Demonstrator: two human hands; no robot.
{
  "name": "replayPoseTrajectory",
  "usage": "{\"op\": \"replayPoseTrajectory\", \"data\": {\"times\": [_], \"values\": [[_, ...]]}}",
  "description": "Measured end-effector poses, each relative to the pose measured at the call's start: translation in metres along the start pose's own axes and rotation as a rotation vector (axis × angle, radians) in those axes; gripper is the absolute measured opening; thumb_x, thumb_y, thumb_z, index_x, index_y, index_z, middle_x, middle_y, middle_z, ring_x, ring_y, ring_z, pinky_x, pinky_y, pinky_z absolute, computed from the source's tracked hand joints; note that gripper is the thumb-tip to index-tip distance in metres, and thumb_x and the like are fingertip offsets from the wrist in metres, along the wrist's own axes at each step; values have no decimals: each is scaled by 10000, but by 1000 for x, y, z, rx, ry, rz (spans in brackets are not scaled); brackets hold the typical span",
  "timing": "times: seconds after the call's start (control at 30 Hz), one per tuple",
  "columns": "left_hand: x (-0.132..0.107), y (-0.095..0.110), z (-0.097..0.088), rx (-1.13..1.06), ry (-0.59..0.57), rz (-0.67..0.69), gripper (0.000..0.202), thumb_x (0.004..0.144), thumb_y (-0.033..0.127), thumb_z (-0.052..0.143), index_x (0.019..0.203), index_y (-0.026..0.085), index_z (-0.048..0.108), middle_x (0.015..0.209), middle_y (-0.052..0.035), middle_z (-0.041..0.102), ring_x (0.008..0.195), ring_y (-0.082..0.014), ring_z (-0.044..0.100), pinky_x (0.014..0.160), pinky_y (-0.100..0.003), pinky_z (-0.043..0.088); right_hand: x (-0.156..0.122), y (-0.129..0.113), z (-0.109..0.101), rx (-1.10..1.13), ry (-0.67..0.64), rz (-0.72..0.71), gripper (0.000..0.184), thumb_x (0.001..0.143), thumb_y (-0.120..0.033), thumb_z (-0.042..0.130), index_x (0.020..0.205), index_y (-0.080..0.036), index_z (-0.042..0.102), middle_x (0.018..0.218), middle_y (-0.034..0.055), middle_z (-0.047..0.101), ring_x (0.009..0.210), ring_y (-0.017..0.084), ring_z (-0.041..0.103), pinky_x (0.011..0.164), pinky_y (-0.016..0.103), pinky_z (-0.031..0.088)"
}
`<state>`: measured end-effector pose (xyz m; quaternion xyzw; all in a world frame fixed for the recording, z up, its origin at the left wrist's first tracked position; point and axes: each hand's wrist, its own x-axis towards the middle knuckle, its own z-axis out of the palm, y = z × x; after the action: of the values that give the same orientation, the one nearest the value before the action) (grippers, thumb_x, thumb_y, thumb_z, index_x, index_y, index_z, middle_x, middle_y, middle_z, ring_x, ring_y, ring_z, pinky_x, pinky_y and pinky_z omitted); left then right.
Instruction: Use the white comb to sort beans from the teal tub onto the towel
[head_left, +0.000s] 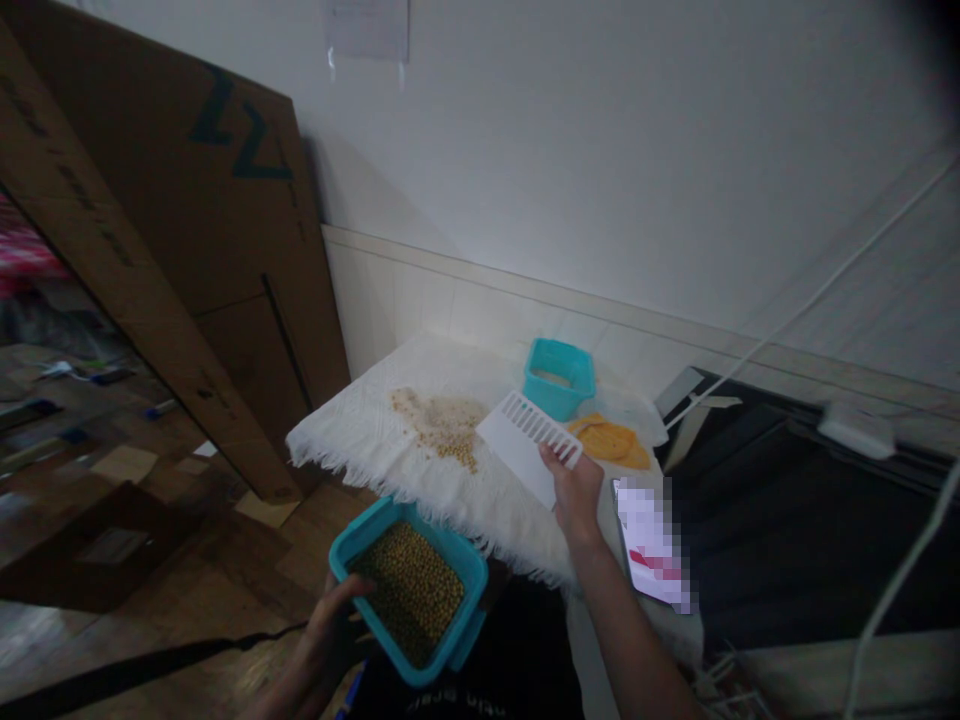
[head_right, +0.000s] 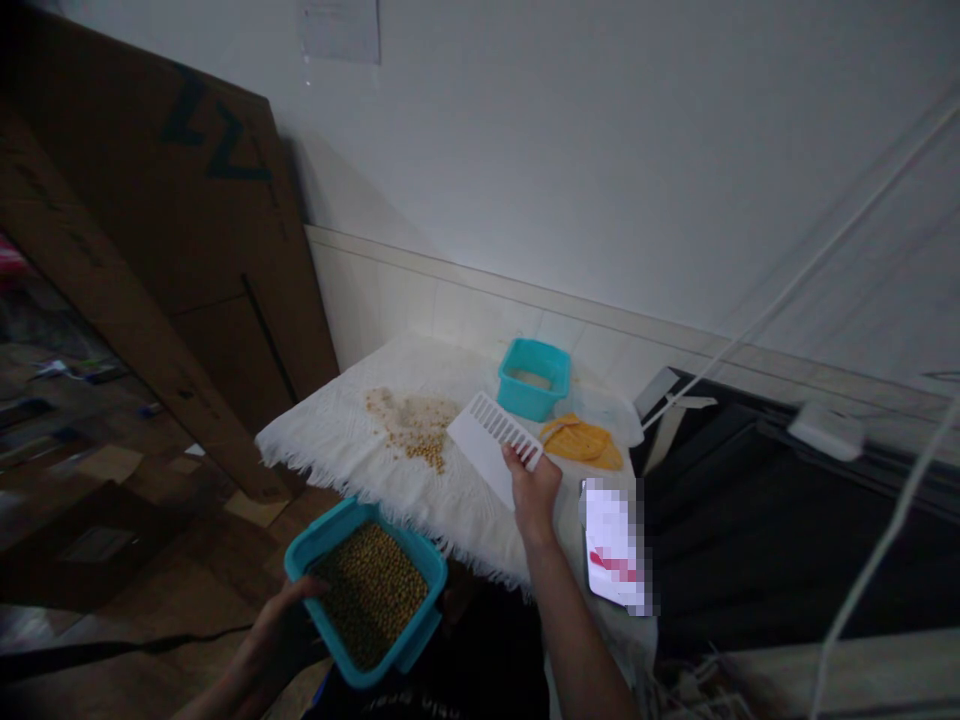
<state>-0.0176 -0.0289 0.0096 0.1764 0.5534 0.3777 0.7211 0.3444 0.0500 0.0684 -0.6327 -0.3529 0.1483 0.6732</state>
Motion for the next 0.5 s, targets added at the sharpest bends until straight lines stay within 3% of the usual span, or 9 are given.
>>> {"op": "replayPoseTrajectory", "data": {"times": [0.1,0.27,0.37,0.5], "values": [[0,0,3,-4,48,-16,593,783,406,857,1305,301,595,951,-26,756,889,-336,807,892,-497,644,-6,-7,-8,-79,-38,-58,561,773,-731,855,883,-182,871,895,120,887,849,348,822,804,447,645],[4,-3,3,-27,57,-4,549,764,392,875,1225,304,590,938,-25,744,910,-342,809,893,-504,650,-40,-7,-23,-263,-105,-167,621,848,-834,758,814,-225,877,819,139,882,786,368,850,713,413,654],[4,-5,1,-22,68,-7,522,783,370,867,1219,308,588,885,-6,715,898,-337,805,882,-502,658,-52,-8,-25,-295,-144,-196,665,893,-862,711,821,-225,884,799,144,877,737,353,854,641,377,644],[4,-5,-1,-15,36,11,511,810,395,872,1234,304,600,981,-33,756,901,-329,811,879,-500,660,-55,-9,-23,-330,-145,-251,716,935,-887,658,837,-218,893,790,152,874,715,341,860,618,357,638]]}}
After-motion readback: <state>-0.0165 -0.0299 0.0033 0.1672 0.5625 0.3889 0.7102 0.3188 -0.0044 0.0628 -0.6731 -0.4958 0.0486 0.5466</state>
